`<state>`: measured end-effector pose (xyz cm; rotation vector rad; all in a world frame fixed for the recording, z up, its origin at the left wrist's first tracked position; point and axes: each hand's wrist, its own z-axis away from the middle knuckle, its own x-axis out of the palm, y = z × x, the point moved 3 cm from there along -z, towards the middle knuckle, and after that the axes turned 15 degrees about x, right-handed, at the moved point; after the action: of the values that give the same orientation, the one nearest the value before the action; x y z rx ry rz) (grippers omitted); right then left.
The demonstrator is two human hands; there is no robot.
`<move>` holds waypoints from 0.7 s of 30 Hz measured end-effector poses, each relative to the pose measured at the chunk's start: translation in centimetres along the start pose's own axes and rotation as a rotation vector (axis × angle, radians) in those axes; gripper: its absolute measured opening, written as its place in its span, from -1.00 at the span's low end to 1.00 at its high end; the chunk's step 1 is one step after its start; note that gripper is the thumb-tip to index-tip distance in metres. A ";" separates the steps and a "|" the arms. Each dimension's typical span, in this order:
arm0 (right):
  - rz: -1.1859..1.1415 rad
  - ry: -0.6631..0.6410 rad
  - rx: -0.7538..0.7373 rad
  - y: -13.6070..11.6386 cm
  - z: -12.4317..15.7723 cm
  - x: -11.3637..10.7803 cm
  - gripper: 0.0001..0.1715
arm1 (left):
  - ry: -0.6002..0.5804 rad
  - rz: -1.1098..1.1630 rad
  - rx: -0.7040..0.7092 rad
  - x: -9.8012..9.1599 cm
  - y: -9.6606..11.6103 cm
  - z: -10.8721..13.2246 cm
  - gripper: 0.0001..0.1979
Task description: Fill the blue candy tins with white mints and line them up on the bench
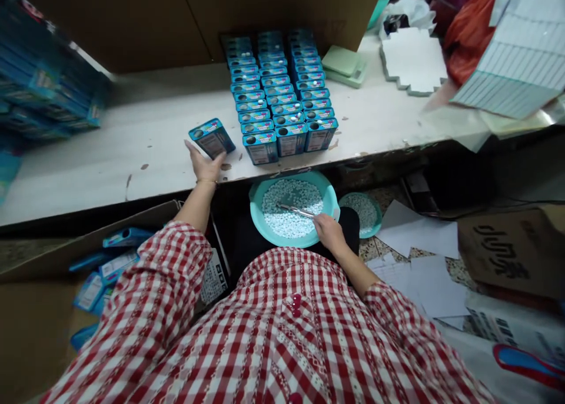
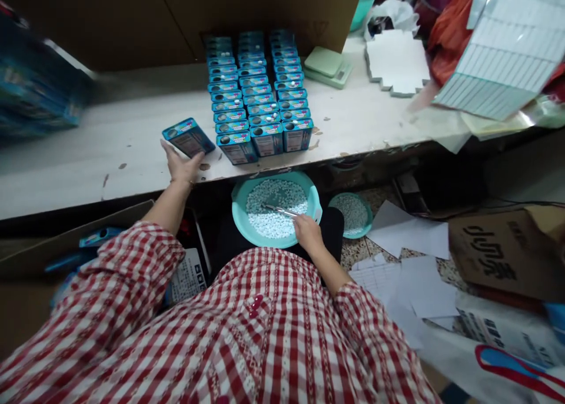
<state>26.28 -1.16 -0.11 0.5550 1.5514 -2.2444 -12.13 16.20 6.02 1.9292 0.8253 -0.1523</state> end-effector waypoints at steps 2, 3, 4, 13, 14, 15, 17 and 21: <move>0.043 -0.008 0.042 -0.7 -2.5 2.0 -0.75 | 0.118 -0.011 -0.001 -0.7 2.1 2.8 -0.11; 0.059 -0.002 0.062 -0.9 -3.5 2.8 -0.67 | 0.106 0.023 0.033 -0.8 3.5 4.5 -0.14; 0.068 0.007 0.072 -1.0 -4.4 3.4 -0.61 | 0.082 0.052 0.048 -0.8 4.9 6.3 -0.20; 0.302 -0.058 -0.241 -4.0 -2.7 3.5 -0.75 | -0.539 0.202 -0.111 0.7 9.2 16.1 -0.73; 0.333 -0.068 -0.294 -4.3 -2.5 3.2 -0.79 | -0.595 0.165 -0.095 0.8 9.3 15.7 -0.71; 0.361 -0.071 -0.334 -4.4 -2.5 2.7 -0.79 | -0.644 0.126 -0.070 0.8 9.5 15.0 -0.69; 0.416 -0.012 -0.336 -4.2 -2.9 1.5 -0.77 | -0.706 0.066 -0.010 0.6 10.1 13.6 -0.66; 0.340 0.198 -0.246 -2.5 -3.9 -1.4 -0.71 | -0.770 0.099 0.040 1.0 10.5 11.9 -0.62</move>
<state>26.70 3.42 1.35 0.9120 1.6512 -1.7621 -2.17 3.88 7.49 1.7328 0.2092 -0.7960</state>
